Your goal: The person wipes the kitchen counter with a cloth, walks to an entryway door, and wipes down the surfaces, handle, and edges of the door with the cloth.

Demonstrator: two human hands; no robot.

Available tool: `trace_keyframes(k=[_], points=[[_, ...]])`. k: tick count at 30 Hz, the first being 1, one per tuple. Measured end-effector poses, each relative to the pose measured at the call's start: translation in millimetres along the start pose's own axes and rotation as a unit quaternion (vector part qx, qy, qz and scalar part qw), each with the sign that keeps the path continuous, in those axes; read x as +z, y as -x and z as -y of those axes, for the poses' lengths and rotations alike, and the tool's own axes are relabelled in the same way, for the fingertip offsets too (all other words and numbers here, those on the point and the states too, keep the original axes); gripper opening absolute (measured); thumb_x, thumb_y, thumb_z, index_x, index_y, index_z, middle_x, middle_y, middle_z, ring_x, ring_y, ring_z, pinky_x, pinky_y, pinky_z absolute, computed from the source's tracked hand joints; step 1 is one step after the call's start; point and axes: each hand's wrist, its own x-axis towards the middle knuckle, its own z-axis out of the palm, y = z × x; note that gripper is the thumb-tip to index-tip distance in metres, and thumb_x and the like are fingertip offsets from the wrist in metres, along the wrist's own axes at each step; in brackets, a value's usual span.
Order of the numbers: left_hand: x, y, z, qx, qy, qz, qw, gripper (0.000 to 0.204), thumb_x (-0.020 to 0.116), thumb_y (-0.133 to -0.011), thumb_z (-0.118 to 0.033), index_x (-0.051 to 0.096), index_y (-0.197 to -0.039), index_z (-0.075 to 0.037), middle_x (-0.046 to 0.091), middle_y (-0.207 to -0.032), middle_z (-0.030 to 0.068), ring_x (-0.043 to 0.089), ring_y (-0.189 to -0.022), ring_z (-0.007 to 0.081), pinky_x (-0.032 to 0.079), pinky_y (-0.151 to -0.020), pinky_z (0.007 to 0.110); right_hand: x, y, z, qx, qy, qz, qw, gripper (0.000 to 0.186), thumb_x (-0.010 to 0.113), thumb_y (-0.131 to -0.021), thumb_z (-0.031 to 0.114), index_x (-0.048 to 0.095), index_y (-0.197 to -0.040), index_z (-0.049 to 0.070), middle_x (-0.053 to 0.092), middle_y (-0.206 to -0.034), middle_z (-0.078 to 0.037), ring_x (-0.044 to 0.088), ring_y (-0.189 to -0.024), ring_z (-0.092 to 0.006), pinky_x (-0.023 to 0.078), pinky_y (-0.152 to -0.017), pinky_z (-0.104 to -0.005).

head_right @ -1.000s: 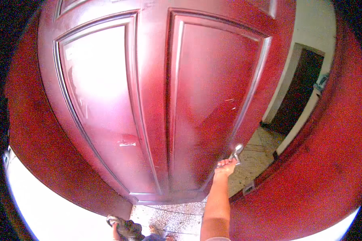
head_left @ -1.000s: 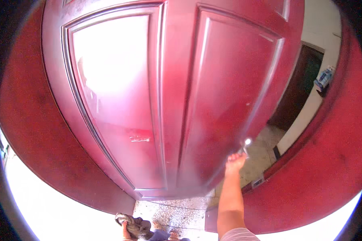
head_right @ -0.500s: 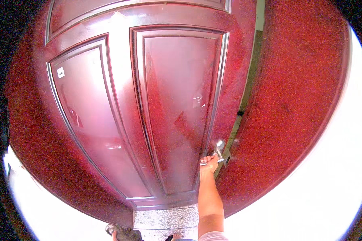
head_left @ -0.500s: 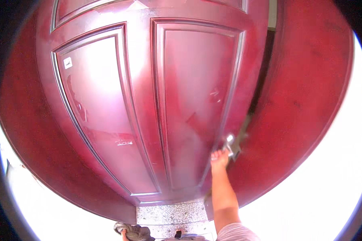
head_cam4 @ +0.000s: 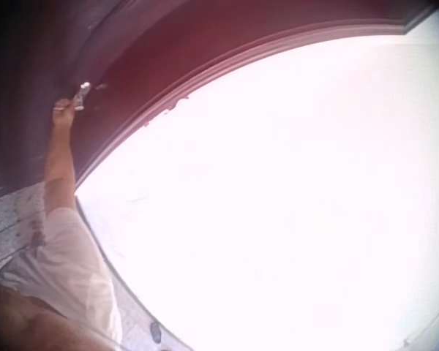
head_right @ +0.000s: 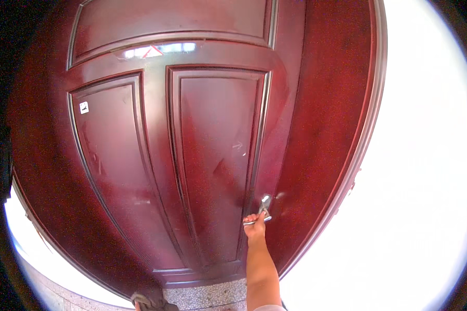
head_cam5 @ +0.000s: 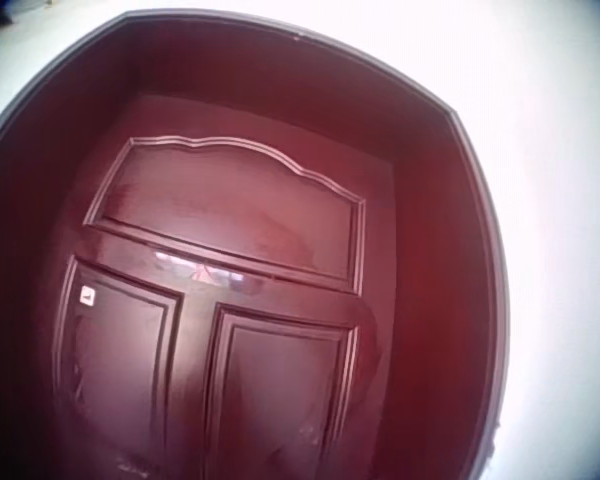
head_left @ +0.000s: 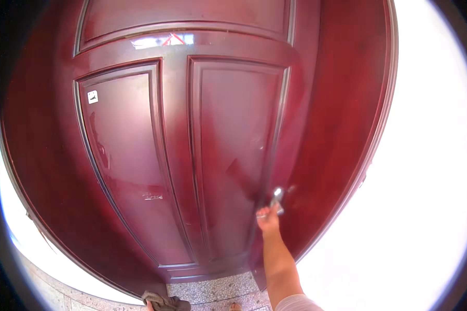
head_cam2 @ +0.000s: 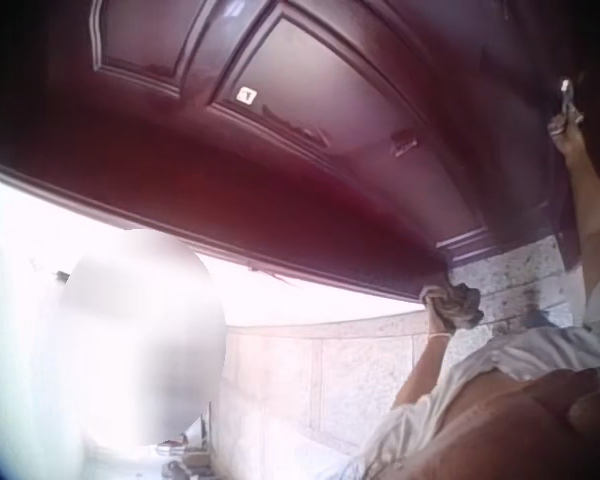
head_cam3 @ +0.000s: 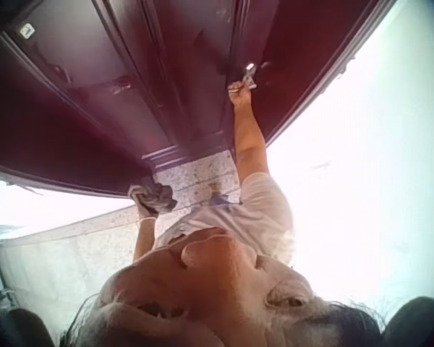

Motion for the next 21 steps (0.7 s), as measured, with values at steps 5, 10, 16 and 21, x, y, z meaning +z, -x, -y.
trace_keyframes(k=[5,10,16,21], points=[[92.7,-22.4,-49.5,0.033,0.006,-0.024,0.999,0.039,0.050,-0.085,-0.034,0.047,-0.117,-0.012,0.051,-0.116,0.0089,0.048,-0.109,0.0270,0.040,-0.096,0.042,-15.0,-21.3,-2.2,0.028,-0.039,0.020,0.999,0.043,0.040,-0.089,0.049,0.035,-0.065,0.014,0.031,-0.055,0.001,0.030,-0.051,-0.0144,0.032,-0.053,-0.0313],[243.2,-32.2,-140.1,0.321,-0.103,0.127,0.933,0.050,0.050,-0.085,-0.026,0.033,-0.129,-0.009,0.047,-0.123,0.0116,0.046,-0.113,0.0271,0.035,-0.099,0.044,-6.0,-15.0,-14.4,0.071,-0.032,-0.036,0.996,0.042,0.039,-0.090,0.049,0.035,-0.064,0.016,0.030,-0.054,0.002,0.030,-0.050,-0.0146,0.031,-0.052,-0.0311],[422.7,-62.3,-328.9,0.823,-0.537,-0.185,0.016,0.035,0.039,-0.084,-0.008,0.046,-0.117,0.001,0.041,-0.126,0.0153,0.033,-0.118,0.0352,0.026,-0.100,0.036,-13.1,-15.1,4.3,0.131,-0.044,-0.003,0.990,0.044,0.033,-0.092,0.049,0.035,-0.062,0.018,0.031,-0.053,0.003,0.029,-0.049,-0.0143,0.031,-0.053,-0.0325],[578.3,-99.6,-336.6,0.774,-0.435,-0.288,0.358,0.043,0.051,-0.075,-0.021,0.054,-0.110,0.002,0.044,-0.118,0.0166,0.040,-0.107,0.0373,0.035,-0.092,0.041,-10.0,-16.9,2.3,0.126,-0.052,-0.010,0.991,0.043,0.036,-0.092,0.047,0.033,-0.060,0.017,0.029,-0.052,0.003,0.028,-0.048,-0.0133,0.031,-0.054,-0.0322]])
